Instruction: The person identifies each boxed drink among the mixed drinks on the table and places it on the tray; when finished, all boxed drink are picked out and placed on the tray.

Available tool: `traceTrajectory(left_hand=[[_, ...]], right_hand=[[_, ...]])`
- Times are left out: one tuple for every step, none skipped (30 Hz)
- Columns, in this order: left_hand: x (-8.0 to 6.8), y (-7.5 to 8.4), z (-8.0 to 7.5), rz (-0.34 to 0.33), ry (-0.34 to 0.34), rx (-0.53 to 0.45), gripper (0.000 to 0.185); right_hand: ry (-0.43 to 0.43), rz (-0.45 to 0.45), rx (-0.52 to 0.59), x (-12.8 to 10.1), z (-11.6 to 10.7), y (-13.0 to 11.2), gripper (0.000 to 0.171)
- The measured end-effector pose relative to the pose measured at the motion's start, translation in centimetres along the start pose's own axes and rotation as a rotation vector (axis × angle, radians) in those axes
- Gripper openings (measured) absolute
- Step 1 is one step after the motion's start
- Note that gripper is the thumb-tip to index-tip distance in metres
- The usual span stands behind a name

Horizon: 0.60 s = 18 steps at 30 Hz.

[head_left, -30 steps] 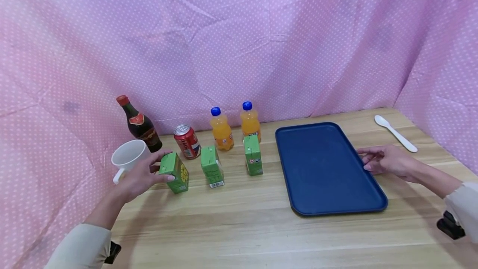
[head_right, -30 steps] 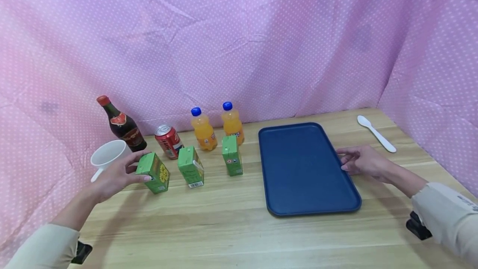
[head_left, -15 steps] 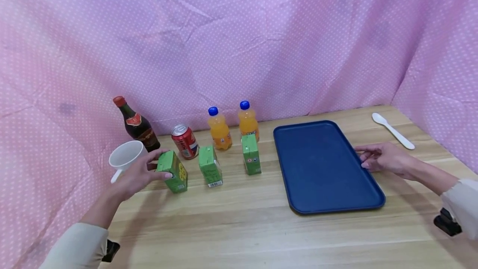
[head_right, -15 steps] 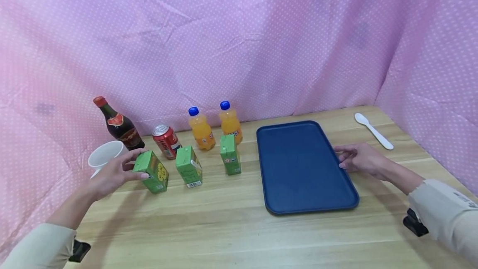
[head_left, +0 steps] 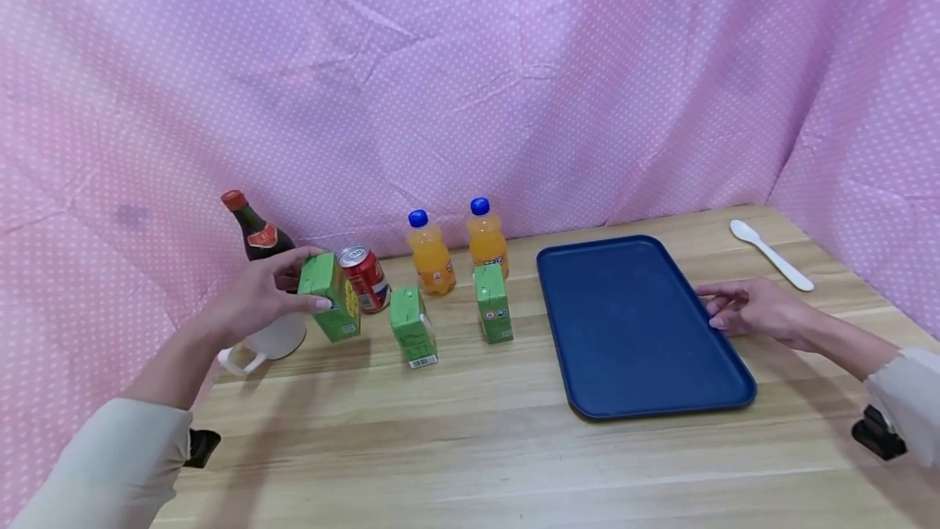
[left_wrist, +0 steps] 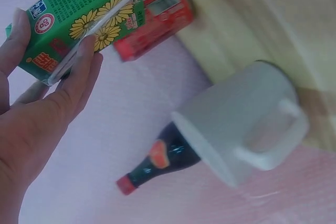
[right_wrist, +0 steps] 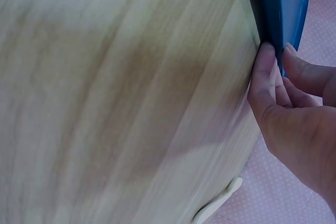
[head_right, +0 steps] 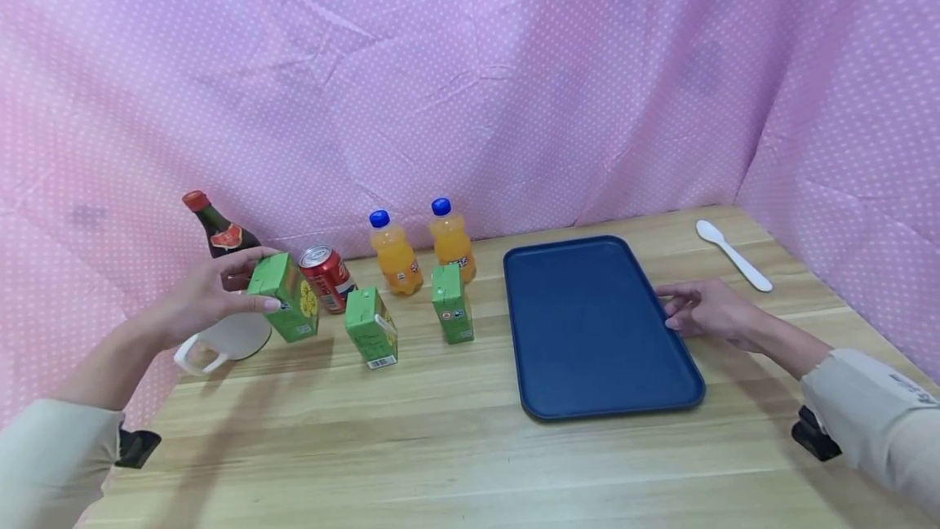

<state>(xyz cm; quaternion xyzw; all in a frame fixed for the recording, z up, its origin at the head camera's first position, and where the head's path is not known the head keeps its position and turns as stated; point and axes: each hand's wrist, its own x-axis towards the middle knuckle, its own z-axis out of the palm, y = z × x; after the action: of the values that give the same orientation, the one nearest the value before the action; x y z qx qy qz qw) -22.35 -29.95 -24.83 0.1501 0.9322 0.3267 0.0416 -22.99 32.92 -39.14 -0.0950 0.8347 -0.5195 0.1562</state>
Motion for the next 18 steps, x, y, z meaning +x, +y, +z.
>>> traceTrajectory(left_hand=[[0.1, 0.3, -0.2, 0.001, 0.002, 0.006, 0.063], [0.3, 0.7, -0.4, 0.0, 0.009, 0.016, 0.063], [0.4, 1.0, -0.7, 0.001, 0.018, 0.035, 0.064], [0.6, 1.4, -0.9, 0.001, 0.032, 0.051, 0.064], [0.7, 1.9, -1.2, -0.001, 0.043, 0.055, 0.064], [0.9, 2.3, -1.4, -0.007, 0.048, 0.057, 0.064], [1.1, 2.8, -1.6, -0.01, 0.057, 0.067, 0.065], [1.3, 3.3, -1.8, -0.011, 0.064, 0.074, 0.065], [1.5, 3.8, -2.0, -0.013, 0.064, 0.079, 0.066], [1.8, 4.3, -2.2, -0.016, 0.065, 0.078, 0.067], [2.0, 4.7, -2.3, -0.022, 0.06, 0.071, 0.068], [2.2, 5.2, -2.3, -0.027, 0.053, 0.074, 0.07], [2.5, 5.6, -2.3, -0.031, 0.046, 0.076, 0.071], [2.8, 6.0, -2.2, -0.044, 0.038, 0.072, 0.071], [3.1, 6.5, -2.0, -0.052, 0.031, 0.067, 0.072], [3.4, 6.9, -1.9, -0.057, 0.024, 0.059, 0.072], [3.8, 7.4, -1.7, -0.063, 0.017, 0.05, 0.072], [4.1, 7.9, -1.4, -0.069, 0.013, 0.042, 0.073]], right_hand=[[0.0, 0.003, 0.008, 0.0, 0.0, 0.0, 0.068], [-0.001, 0.005, 0.017, 0.1, 0.0, 0.1, 0.068], [-0.002, 0.005, 0.024, 0.1, 0.0, 0.1, 0.067], [-0.005, 0.008, 0.032, 0.1, 0.0, 0.1, 0.068], [-0.005, 0.011, 0.037, 0.1, 0.1, 0.1, 0.068], [-0.006, 0.011, 0.039, 0.1, 0.1, 0.1, 0.068], [-0.008, 0.009, 0.039, 0.1, 0.1, 0.0, 0.068], [-0.008, 0.009, 0.038, 0.1, 0.1, 0.0, 0.068], [-0.009, 0.007, 0.035, 0.1, 0.2, 0.0, 0.068], [-0.009, 0.006, 0.032, 0.1, 0.2, -0.1, 0.068], [-0.006, 0.009, 0.028, 0.1, 0.2, -0.2, 0.067], [-0.006, 0.009, 0.023, 0.1, 0.2, -0.2, 0.067], [-0.005, 0.01, 0.019, 0.1, 0.2, -0.2, 0.067], [-0.004, 0.015, 0.02, 0.1, 0.2, -0.2, 0.066], [-0.004, 0.017, 0.022, 0.1, 0.1, -0.2, 0.066], [-0.002, 0.019, 0.024, 0.0, 0.1, -0.2, 0.066], [-0.002, 0.021, 0.025, 0.0, 0.0, -0.2, 0.066], [-0.003, 0.018, 0.027, 0.0, 0.0, -0.2, 0.066]])
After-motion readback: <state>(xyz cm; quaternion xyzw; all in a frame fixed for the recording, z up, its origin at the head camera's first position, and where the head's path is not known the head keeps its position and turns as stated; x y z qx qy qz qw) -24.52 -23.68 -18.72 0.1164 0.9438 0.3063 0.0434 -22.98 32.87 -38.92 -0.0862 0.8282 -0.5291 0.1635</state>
